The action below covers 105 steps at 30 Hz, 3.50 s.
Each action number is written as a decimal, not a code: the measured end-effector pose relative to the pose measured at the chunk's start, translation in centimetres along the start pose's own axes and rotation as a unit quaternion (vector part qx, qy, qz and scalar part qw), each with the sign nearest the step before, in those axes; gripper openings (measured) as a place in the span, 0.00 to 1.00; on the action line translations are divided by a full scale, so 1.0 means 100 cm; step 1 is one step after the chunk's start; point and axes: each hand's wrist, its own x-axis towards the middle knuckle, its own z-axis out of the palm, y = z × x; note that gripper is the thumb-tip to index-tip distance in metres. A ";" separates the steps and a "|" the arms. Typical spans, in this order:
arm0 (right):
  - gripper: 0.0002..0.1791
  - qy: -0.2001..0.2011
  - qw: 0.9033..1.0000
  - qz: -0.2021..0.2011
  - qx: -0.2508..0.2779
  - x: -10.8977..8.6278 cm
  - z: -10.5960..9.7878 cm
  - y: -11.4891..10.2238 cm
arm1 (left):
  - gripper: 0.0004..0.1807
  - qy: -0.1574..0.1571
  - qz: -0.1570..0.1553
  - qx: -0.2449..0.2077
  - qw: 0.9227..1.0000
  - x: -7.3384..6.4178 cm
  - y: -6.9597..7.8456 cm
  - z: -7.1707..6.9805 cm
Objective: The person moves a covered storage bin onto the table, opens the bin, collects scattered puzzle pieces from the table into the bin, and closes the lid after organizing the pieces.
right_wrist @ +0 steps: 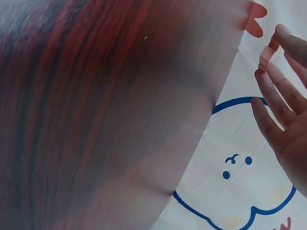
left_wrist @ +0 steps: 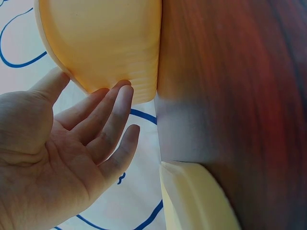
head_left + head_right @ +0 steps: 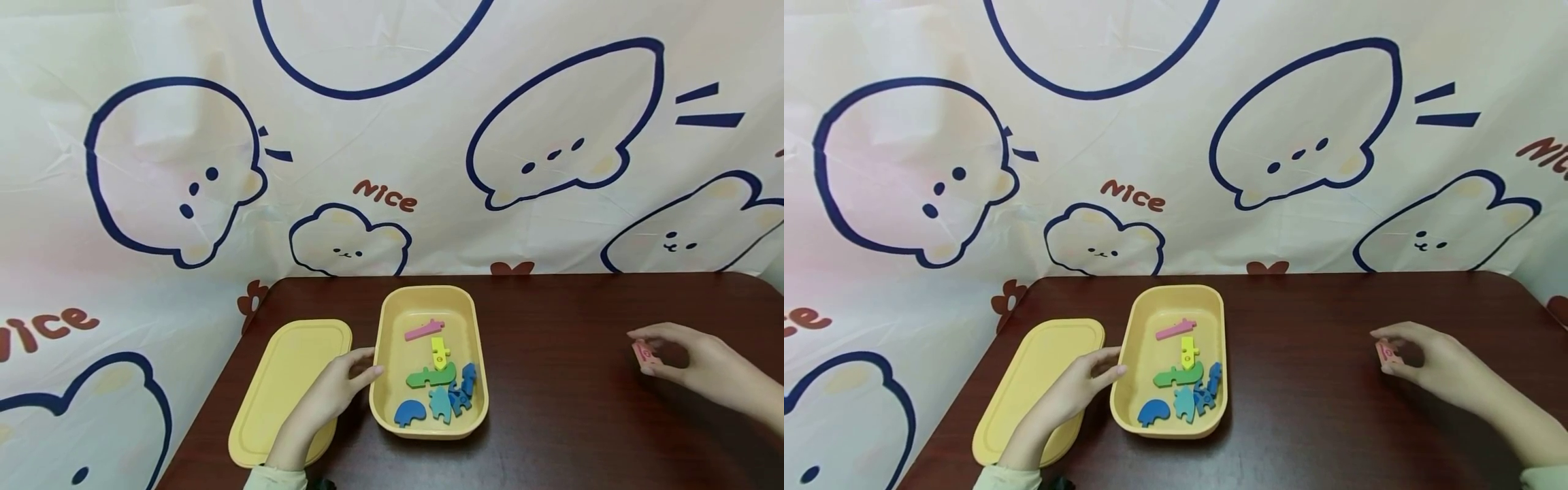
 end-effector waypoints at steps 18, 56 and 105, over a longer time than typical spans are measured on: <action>0.33 0.030 0.999 -0.036 0.022 0.008 0.001 -0.025 | 0.24 0.003 -0.006 -0.002 1.000 -0.001 0.000 0.000; 0.32 0.030 0.990 -0.120 0.070 0.040 0.019 -0.084 | 0.23 0.007 -0.003 0.008 1.000 0.001 -0.001 0.001; 0.23 -0.033 0.976 -0.142 0.161 0.076 0.040 -0.161 | 0.23 0.011 -0.007 0.008 1.000 0.000 -0.001 0.001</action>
